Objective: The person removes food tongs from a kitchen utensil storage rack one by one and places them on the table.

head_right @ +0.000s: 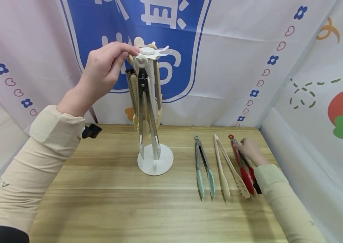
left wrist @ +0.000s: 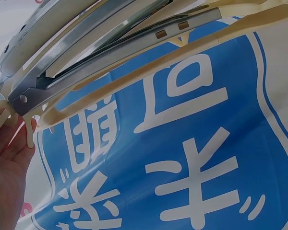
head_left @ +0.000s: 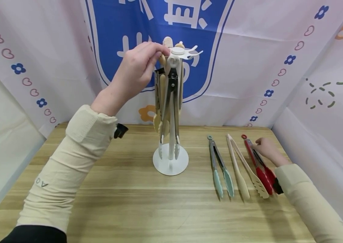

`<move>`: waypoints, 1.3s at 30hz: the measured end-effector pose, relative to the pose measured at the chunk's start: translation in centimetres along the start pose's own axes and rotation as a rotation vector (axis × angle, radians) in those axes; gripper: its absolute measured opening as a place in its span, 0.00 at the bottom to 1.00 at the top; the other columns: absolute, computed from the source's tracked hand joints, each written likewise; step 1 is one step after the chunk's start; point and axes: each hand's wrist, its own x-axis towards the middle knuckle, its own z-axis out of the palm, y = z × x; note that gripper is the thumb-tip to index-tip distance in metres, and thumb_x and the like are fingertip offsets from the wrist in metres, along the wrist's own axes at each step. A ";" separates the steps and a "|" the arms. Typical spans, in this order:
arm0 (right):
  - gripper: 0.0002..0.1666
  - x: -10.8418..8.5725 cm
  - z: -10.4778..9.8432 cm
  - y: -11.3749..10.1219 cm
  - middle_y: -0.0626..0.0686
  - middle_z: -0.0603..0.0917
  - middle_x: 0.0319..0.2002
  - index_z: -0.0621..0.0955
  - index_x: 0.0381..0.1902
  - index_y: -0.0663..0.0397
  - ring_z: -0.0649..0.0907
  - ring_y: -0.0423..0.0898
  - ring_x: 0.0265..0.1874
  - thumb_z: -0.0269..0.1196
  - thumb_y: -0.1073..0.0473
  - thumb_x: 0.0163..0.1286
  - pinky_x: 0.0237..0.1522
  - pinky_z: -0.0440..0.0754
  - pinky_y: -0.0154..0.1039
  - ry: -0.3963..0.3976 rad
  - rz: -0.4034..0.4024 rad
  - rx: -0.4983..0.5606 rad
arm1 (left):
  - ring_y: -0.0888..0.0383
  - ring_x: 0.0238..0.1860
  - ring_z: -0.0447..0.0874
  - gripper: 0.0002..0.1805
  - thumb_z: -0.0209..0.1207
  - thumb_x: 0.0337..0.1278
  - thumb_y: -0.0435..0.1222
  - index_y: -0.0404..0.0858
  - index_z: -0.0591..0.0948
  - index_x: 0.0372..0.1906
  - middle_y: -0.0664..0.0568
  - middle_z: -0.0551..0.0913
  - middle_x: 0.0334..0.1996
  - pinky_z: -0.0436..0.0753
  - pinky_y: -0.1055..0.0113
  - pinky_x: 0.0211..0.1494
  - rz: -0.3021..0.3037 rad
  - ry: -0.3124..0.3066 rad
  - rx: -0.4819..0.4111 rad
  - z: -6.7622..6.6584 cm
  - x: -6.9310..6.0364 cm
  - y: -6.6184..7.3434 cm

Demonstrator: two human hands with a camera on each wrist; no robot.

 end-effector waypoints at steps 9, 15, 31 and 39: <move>0.28 -0.1 -1.4 -3.7 0.73 0.77 0.43 0.74 0.46 0.78 0.78 0.65 0.41 0.52 0.52 0.69 0.42 0.76 0.56 0.009 -0.094 -0.010 | 0.52 0.46 0.76 0.12 0.44 0.66 0.28 0.27 0.77 0.43 0.42 0.80 0.41 0.56 0.71 0.67 0.010 0.007 0.002 0.0 0.0 -0.1; 0.24 -0.2 -1.9 -5.3 0.70 0.78 0.43 0.74 0.48 0.74 0.78 0.62 0.41 0.52 0.55 0.69 0.44 0.76 0.56 0.007 -0.184 -0.030 | 0.52 0.49 0.76 0.12 0.44 0.66 0.28 0.27 0.77 0.44 0.42 0.80 0.42 0.55 0.71 0.68 0.000 -0.002 -0.003 0.0 0.0 0.0; 0.24 -0.4 -4.2 -9.9 0.71 0.75 0.49 0.72 0.53 0.72 0.75 0.64 0.48 0.53 0.56 0.69 0.48 0.74 0.57 0.031 -0.317 0.003 | 0.52 0.47 0.76 0.12 0.43 0.66 0.28 0.27 0.77 0.43 0.42 0.80 0.41 0.56 0.72 0.67 -0.002 -0.002 -0.001 0.0 0.1 0.1; 0.26 -0.7 -5.3 -11.7 0.69 0.74 0.52 0.70 0.56 0.70 0.76 0.62 0.48 0.51 0.53 0.70 0.49 0.74 0.56 0.042 -0.333 -0.010 | 0.50 0.50 0.75 0.12 0.44 0.65 0.26 0.26 0.77 0.42 0.40 0.80 0.41 0.57 0.70 0.68 0.029 0.022 -0.008 0.2 -0.1 -0.2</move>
